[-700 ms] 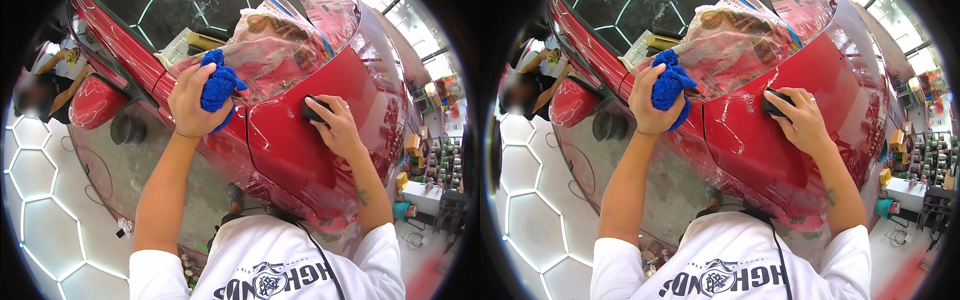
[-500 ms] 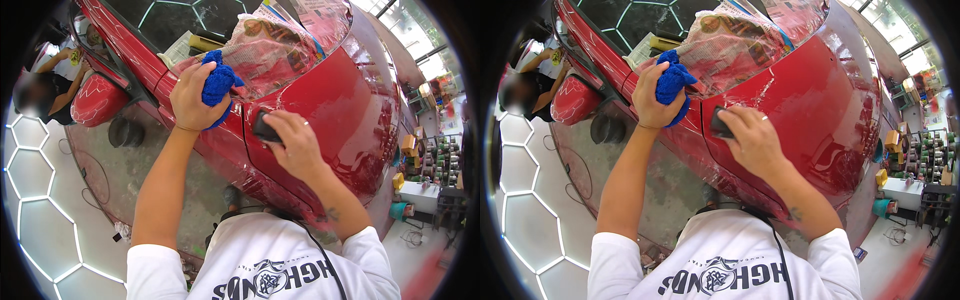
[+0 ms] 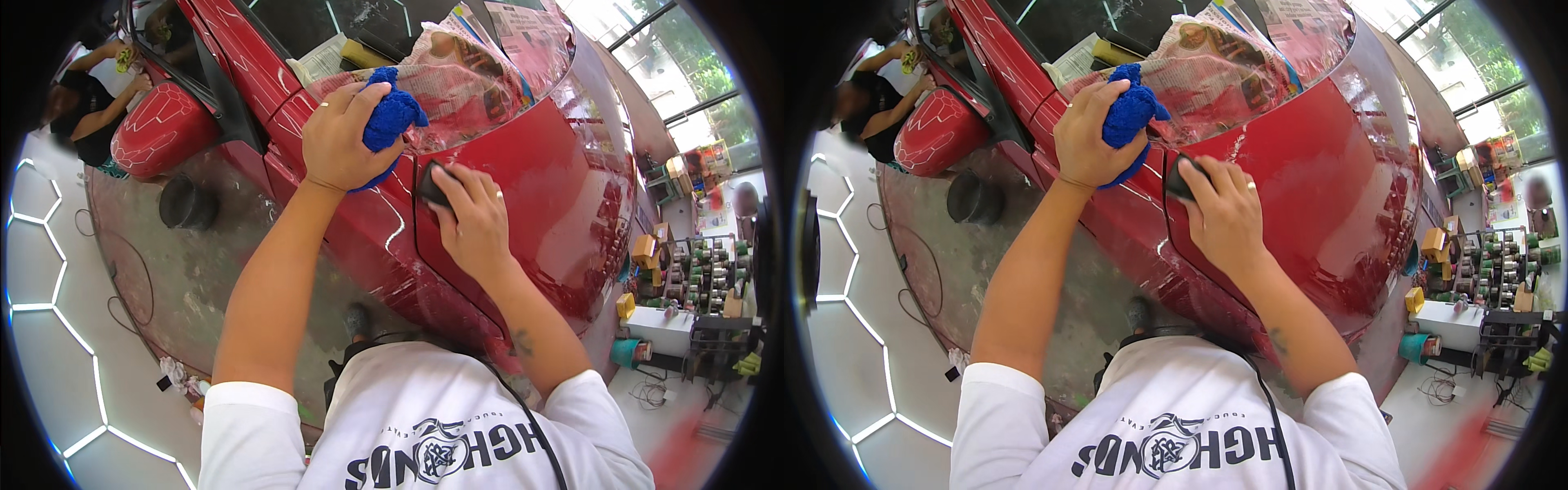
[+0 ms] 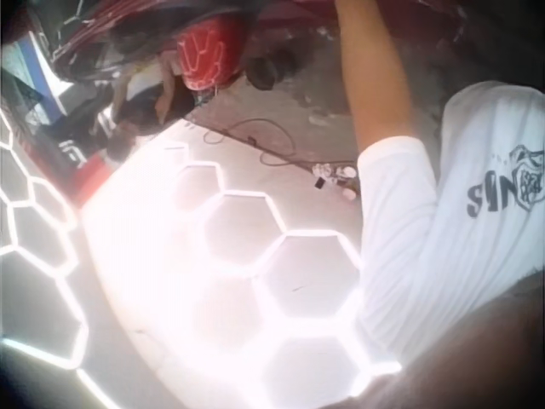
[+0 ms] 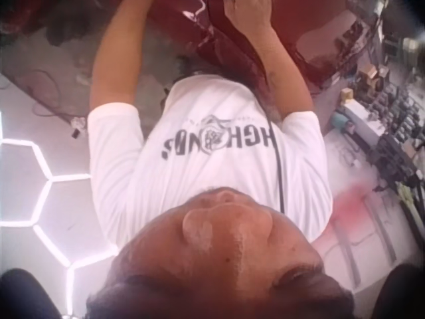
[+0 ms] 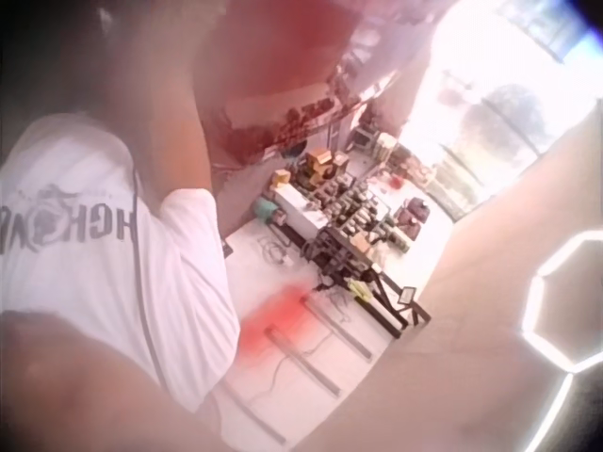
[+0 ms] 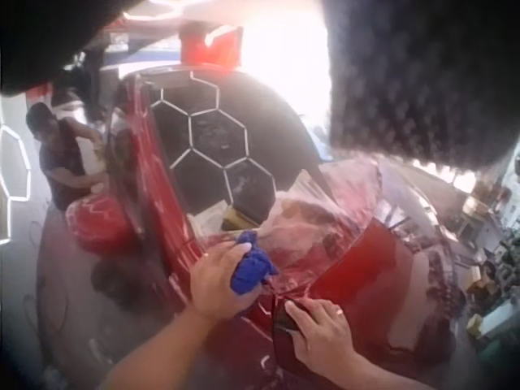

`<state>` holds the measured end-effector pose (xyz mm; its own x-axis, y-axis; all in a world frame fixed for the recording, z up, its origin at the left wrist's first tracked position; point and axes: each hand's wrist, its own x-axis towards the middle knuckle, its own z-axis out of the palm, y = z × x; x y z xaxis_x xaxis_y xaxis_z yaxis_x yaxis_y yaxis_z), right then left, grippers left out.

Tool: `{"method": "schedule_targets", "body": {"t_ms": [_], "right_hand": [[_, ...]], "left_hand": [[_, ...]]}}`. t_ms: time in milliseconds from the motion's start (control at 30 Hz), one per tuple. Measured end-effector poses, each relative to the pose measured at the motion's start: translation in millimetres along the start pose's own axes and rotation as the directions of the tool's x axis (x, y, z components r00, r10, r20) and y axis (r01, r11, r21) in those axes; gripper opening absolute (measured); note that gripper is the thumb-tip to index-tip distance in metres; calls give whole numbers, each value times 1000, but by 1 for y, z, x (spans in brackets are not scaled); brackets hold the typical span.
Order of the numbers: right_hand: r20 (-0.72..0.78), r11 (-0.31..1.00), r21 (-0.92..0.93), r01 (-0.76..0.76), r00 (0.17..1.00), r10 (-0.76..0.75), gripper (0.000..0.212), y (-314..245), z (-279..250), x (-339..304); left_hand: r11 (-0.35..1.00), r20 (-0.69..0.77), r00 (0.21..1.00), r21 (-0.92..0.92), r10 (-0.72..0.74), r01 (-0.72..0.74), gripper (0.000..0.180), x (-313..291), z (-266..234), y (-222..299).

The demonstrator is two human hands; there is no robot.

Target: The person scrubs the hood of a red car with a black sanding block and wipes the surface with a blue microfiber cloth. They repeatedly dip the cloth into a bucket of water and continue cleaning the hood area.

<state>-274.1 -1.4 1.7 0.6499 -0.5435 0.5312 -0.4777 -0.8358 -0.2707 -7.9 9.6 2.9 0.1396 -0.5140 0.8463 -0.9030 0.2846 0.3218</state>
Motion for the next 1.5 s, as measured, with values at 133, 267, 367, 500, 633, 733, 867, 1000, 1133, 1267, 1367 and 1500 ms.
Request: {"method": "schedule_targets", "body": {"t_ms": [133,267,367,500,633,733,867,1000,1133,1267,1367,1500], "right_hand": [[-43,999,-3,-37,998,37,50,-1,12,10],[12,999,-30,39,999,-38,48,-11,-6,-26],[-53,999,-40,-12,999,10,50,-6,8,19],[-6,1000,-19,-14,1000,14,49,-18,-4,-15],[9,1000,-14,10,1000,-10,51,-3,-2,5],[38,997,-12,73,997,-72,49,23,-1,18],[-30,996,-57,-68,997,66,45,106,-20,23],[21,998,55,39,999,-40,46,32,0,20],[71,991,59,118,990,-122,51,84,-14,33],[86,978,156,139,984,-153,49,73,-10,30],[176,964,158,213,955,-240,51,76,-16,41],[197,954,179,240,941,-274,50,106,-28,44]], "left_hand": [[999,-9,999,4,33,-33,70,2,1,-6],[1000,-28,1000,7,8,-8,70,-4,4,-1],[1000,-4,1000,7,14,-14,70,-1,1,0],[1000,-34,999,-3,12,-12,68,-3,5,1],[1000,-21,1000,5,-12,12,69,-3,6,0],[1000,-20,1000,13,22,-21,70,-1,5,-1],[1000,1,1000,-2,-10,10,70,-3,4,7],[1000,24,999,2,-21,21,70,-4,3,6],[1000,27,1000,18,-13,13,70,0,-2,4],[1000,15,1000,10,-11,11,70,-1,4,6],[1000,22,1000,20,-11,10,70,0,0,5],[1000,-7,1000,30,9,-9,71,1,8,4]]}}
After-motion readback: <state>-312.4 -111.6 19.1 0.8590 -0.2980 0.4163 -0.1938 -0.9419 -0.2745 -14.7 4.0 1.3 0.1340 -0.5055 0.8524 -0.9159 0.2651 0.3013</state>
